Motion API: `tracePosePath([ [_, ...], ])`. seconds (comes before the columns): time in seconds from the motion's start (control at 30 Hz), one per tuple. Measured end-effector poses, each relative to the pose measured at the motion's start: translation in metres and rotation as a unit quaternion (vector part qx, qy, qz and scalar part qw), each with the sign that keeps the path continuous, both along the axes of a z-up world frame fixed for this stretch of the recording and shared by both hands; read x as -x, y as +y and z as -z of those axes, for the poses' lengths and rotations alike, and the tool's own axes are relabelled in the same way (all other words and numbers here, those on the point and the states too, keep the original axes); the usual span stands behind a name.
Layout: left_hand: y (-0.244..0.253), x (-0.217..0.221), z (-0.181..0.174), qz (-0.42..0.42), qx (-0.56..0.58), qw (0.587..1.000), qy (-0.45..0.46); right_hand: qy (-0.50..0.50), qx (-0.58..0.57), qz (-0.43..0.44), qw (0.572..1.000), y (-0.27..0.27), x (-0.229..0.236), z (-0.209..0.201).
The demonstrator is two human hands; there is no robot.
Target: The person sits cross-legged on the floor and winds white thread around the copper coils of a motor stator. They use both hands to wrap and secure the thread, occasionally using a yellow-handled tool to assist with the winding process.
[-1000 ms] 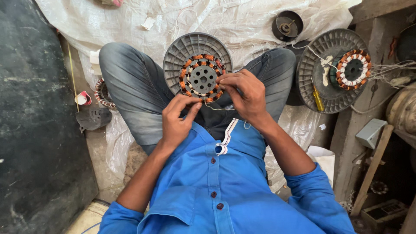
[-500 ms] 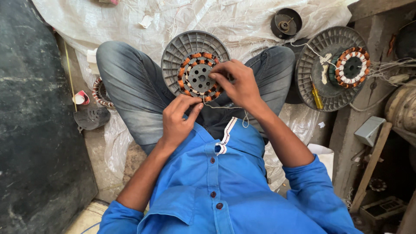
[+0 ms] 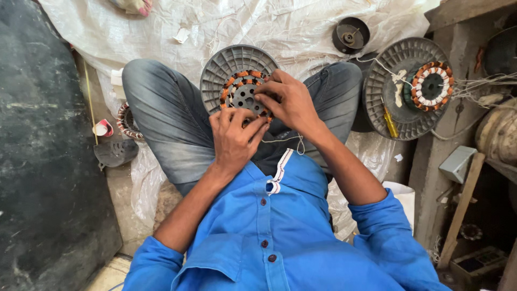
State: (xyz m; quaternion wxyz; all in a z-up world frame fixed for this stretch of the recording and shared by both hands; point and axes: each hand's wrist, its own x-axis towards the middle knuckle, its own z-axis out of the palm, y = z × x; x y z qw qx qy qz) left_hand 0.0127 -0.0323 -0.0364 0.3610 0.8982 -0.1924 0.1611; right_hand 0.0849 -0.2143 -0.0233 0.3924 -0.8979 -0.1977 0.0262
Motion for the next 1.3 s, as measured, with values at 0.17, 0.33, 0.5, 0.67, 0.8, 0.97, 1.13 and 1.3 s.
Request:
tracePosePath([
  [0.17,0.0,0.002,0.003,0.013,0.042,0.999,-0.011,0.059,-0.011,0.014,0.998,0.001,0.003,-0.013],
  [0.33,0.009,0.012,0.0,0.015,0.143,0.987,0.073,0.068,-0.076,-0.103,0.989,-0.001,0.05,-0.059],
  [0.5,0.002,0.022,-0.006,0.063,0.251,0.951,0.168,-0.027,-0.058,-0.296,0.953,0.026,0.107,-0.088],
  [0.67,-0.001,0.027,-0.01,0.141,0.313,0.922,0.179,-0.175,-0.041,-0.428,0.886,0.052,0.136,-0.116],
  [0.8,0.006,0.033,-0.008,0.258,0.372,0.819,0.354,-0.255,-0.037,-0.376,0.89,0.042,0.123,-0.117],
  [0.97,0.023,0.049,-0.015,0.27,0.37,0.756,0.468,-0.18,-0.039,-0.195,0.963,-0.004,0.073,-0.095],
  [1.13,0.034,0.047,-0.019,0.279,0.443,0.751,0.404,-0.163,0.099,-0.188,0.963,-0.019,0.057,-0.047],
  [1.3,0.034,0.038,-0.022,0.302,0.423,0.754,0.402,-0.152,0.044,-0.171,0.973,-0.027,0.063,0.003],
])
